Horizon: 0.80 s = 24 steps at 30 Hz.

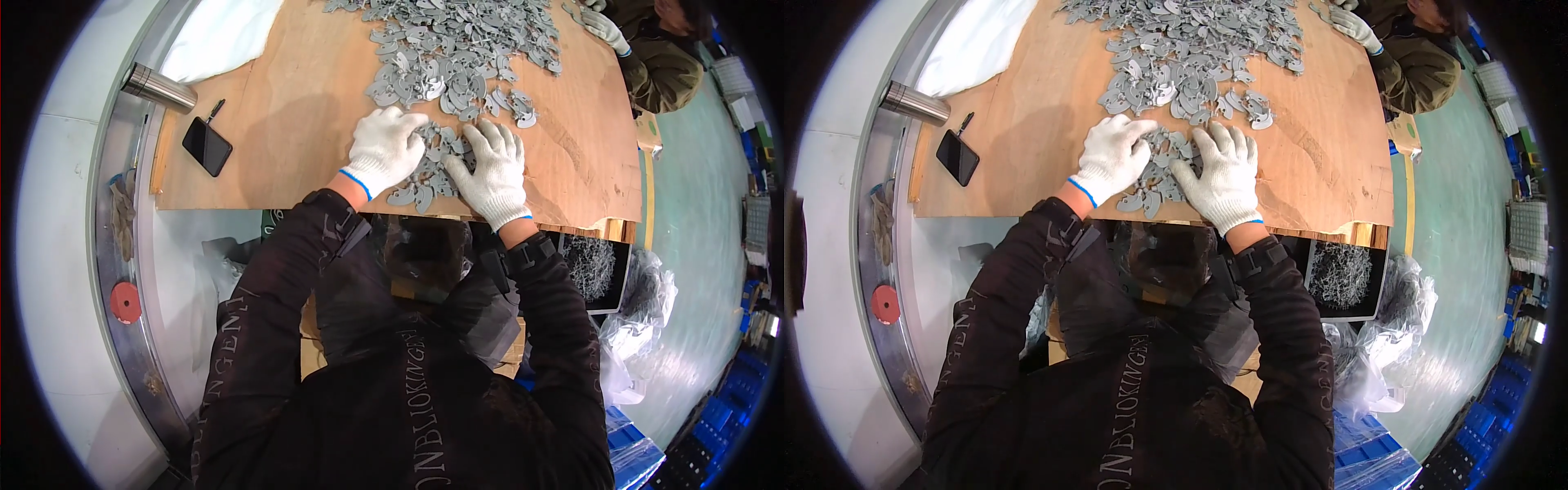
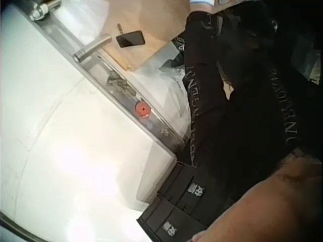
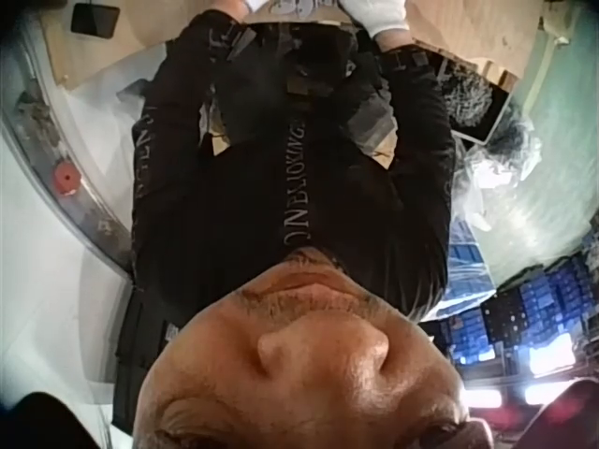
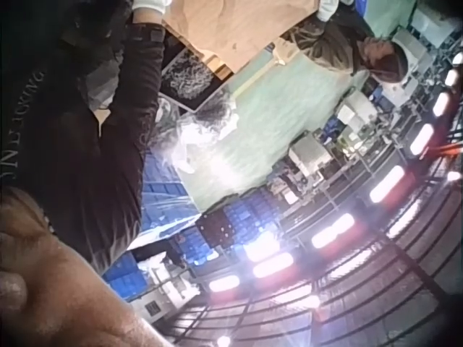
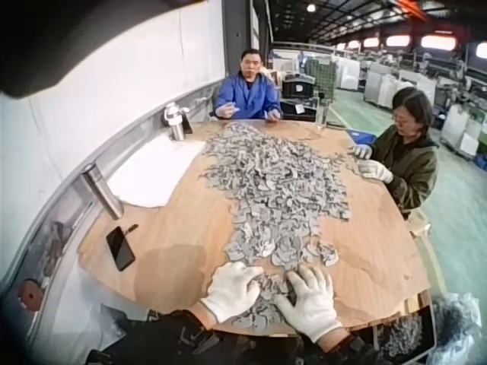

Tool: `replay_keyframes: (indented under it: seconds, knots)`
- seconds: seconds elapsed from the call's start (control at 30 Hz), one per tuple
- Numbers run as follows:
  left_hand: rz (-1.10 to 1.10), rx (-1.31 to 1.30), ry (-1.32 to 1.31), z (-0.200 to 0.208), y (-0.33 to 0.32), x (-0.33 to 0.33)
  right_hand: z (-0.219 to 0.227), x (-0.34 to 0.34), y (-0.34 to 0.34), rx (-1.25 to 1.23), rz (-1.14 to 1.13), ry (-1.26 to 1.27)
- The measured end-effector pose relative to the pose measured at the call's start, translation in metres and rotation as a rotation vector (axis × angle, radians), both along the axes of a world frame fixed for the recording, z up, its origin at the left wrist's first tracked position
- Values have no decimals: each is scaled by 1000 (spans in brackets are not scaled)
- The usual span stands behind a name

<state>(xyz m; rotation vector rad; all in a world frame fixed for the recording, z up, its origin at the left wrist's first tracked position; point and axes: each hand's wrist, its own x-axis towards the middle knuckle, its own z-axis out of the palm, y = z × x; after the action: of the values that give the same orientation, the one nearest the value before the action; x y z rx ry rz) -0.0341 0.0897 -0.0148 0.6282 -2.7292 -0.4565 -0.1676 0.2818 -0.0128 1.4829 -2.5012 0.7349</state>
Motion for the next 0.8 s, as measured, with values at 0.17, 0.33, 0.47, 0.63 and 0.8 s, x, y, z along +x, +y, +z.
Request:
replay_keyframes:
  seconds: [0.17, 0.33, 0.47, 0.63, 0.8]
  knots:
    - [10, -55, 210, -7, 12, 4, -3, 7, -5, -39, 69, -78]
    - [10, -41, 152, -3, 34, 3, -16, 12, -10, -113, 140, -91]
    - [31, -4, 156, -6, 49, 10, -14, 23, -5, -139, 183, -86]
    - [32, -10, 176, -13, 69, 25, -12, 43, 13, -144, 212, -145]
    - [23, 33, 208, -20, 90, 39, -19, 60, 32, -169, 217, -81]
